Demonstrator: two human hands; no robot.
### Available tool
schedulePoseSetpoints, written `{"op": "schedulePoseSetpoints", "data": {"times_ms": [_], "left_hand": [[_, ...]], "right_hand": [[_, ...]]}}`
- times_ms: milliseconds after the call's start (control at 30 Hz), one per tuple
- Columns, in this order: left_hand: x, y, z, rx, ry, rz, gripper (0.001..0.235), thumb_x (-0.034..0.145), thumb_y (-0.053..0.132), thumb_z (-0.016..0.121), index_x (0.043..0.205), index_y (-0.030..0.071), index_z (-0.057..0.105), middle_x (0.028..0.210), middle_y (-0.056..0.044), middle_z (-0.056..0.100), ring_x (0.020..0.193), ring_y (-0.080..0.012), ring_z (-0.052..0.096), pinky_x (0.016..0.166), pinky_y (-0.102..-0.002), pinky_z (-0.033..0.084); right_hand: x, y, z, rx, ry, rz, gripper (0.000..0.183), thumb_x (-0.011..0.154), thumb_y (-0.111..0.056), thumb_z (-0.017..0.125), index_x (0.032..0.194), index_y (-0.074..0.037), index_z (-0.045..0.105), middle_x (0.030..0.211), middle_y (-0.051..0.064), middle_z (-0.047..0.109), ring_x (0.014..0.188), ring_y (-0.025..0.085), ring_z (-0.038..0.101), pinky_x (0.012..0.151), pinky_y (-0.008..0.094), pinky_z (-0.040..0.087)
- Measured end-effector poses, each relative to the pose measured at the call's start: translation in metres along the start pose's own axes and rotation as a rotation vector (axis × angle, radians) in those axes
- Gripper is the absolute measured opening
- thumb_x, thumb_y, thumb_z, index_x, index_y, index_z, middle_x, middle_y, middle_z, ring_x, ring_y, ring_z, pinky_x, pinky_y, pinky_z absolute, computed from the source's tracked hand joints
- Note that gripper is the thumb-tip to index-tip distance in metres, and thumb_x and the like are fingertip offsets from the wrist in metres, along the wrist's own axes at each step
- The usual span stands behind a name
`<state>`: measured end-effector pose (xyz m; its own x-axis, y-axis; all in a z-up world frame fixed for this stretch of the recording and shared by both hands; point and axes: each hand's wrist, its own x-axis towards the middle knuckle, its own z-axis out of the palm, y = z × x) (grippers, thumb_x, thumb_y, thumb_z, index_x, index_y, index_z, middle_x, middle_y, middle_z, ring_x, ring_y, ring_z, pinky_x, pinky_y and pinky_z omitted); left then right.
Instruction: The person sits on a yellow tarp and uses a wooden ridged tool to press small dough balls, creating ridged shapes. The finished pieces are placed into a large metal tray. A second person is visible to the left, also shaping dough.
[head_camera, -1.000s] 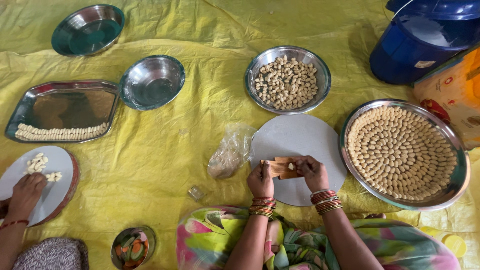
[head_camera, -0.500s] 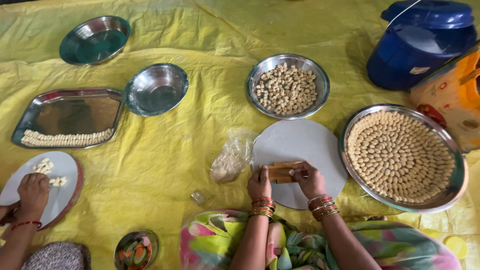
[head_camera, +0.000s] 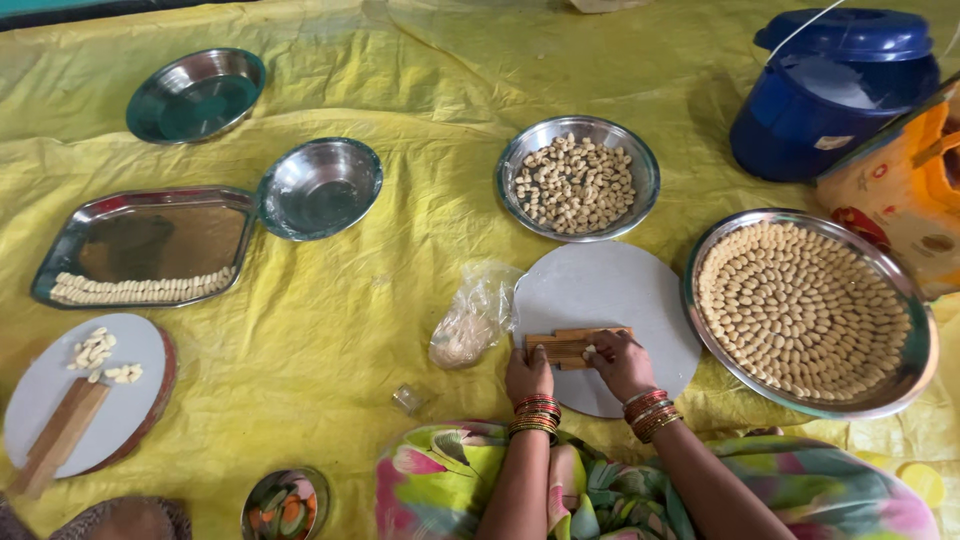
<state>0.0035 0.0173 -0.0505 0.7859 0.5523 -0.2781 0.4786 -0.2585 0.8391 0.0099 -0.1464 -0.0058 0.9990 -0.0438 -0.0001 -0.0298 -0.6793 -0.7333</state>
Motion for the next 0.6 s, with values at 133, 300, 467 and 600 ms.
{"op": "schedulePoseSetpoints", "data": {"times_ms": [133, 300, 467, 600], "left_hand": [[-0.008, 0.014, -0.009, 0.017, -0.029, -0.034, 0.035, 0.088, 0.039, 0.069, 0.092, 0.004, 0.065, 0.091, -0.018, 0.072, 0.087, -0.0399, 0.069, 0.081, -0.049, 0.053], [-0.014, 0.025, -0.019, 0.047, -0.053, -0.06, 0.035, 0.09, 0.037, 0.068, 0.104, 0.006, 0.062, 0.1, -0.019, 0.073, 0.093, -0.0406, 0.069, 0.086, -0.05, 0.053], [-0.016, 0.042, -0.027, 0.091, -0.1, -0.147, 0.061, 0.091, 0.038, 0.069, 0.133, 0.01, 0.034, 0.112, -0.025, 0.07, 0.101, -0.0429, 0.07, 0.093, -0.05, 0.056], [-0.021, 0.055, -0.039, 0.147, -0.166, -0.263, 0.07, 0.094, 0.04, 0.067, 0.142, 0.015, 0.024, 0.113, -0.028, 0.069, 0.103, -0.0445, 0.07, 0.095, -0.051, 0.056]], "right_hand": [[0.008, 0.007, 0.0, -0.127, -0.046, -0.046, 0.019, 0.08, -0.015, 0.079, 0.096, -0.007, 0.072, 0.092, 0.008, 0.073, 0.085, 0.021, 0.075, 0.082, 0.036, 0.061], [0.043, 0.037, 0.005, -0.036, -0.22, 0.139, 0.019, 0.079, -0.018, 0.079, 0.096, -0.012, 0.073, 0.088, 0.002, 0.077, 0.082, 0.016, 0.075, 0.079, 0.034, 0.063], [0.135, 0.017, -0.021, 1.488, -0.215, 0.784, 0.02, 0.085, -0.018, 0.067, 0.097, -0.003, 0.07, 0.091, 0.013, 0.075, 0.079, 0.02, 0.071, 0.072, 0.029, 0.064], [0.145, -0.037, -0.063, 0.369, 0.147, 0.057, 0.021, 0.093, -0.011, 0.067, 0.112, -0.011, 0.073, 0.11, 0.007, 0.075, 0.095, 0.012, 0.072, 0.084, 0.026, 0.06]]}}
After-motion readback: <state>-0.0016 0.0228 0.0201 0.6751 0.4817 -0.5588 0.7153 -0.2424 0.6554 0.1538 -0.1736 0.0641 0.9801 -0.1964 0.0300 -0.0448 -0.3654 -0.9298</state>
